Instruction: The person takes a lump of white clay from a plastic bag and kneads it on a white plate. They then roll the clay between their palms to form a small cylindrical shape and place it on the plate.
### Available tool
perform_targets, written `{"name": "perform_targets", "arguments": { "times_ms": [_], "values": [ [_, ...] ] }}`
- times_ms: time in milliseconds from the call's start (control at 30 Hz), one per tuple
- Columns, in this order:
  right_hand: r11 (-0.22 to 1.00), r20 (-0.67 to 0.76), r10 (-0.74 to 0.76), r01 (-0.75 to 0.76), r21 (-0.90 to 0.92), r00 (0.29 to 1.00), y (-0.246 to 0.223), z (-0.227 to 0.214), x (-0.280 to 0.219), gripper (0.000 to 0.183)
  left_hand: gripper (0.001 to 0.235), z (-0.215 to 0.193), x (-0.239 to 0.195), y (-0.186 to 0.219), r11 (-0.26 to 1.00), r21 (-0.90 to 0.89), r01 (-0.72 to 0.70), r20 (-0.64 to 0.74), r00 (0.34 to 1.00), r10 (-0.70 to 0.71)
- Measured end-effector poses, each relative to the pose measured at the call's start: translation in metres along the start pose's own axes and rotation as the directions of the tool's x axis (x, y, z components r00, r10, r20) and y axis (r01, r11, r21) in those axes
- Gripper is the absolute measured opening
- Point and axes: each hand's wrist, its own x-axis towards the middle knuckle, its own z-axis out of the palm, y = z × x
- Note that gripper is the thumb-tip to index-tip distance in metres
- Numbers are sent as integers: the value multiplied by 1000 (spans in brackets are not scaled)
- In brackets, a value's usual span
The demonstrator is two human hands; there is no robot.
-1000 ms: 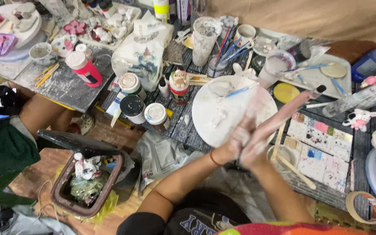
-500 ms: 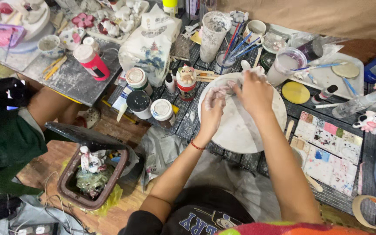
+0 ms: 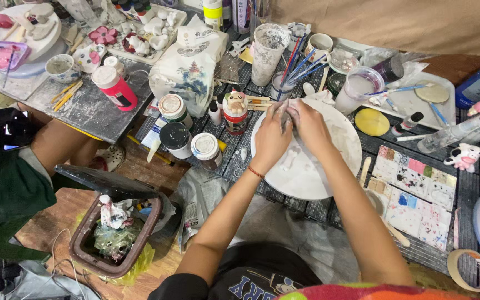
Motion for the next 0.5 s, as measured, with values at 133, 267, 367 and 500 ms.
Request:
{"name": "perform_targets", "arguments": {
  "times_ms": [133, 267, 367, 500],
  "values": [
    [986, -131, 153, -142, 86, 980, 19, 13, -3, 21, 45, 6, 3, -12, 999, -23, 35, 33, 999, -34],
    [937, -251, 349, -335, 98, 903, 23, 13, 5, 27, 43, 14, 3, -24, 995, -98, 4, 21, 1000, -2],
    [884, -250, 458, -406, 233, 853, 0, -6, 5, 34, 43, 16, 1, -31, 990, -139, -33, -23, 999, 30],
    [906, -236, 394, -334, 259, 888, -53, -30, -21, 39, 43, 6, -1, -11, 857, -515, -19, -159, 984, -74]
  ]
}}
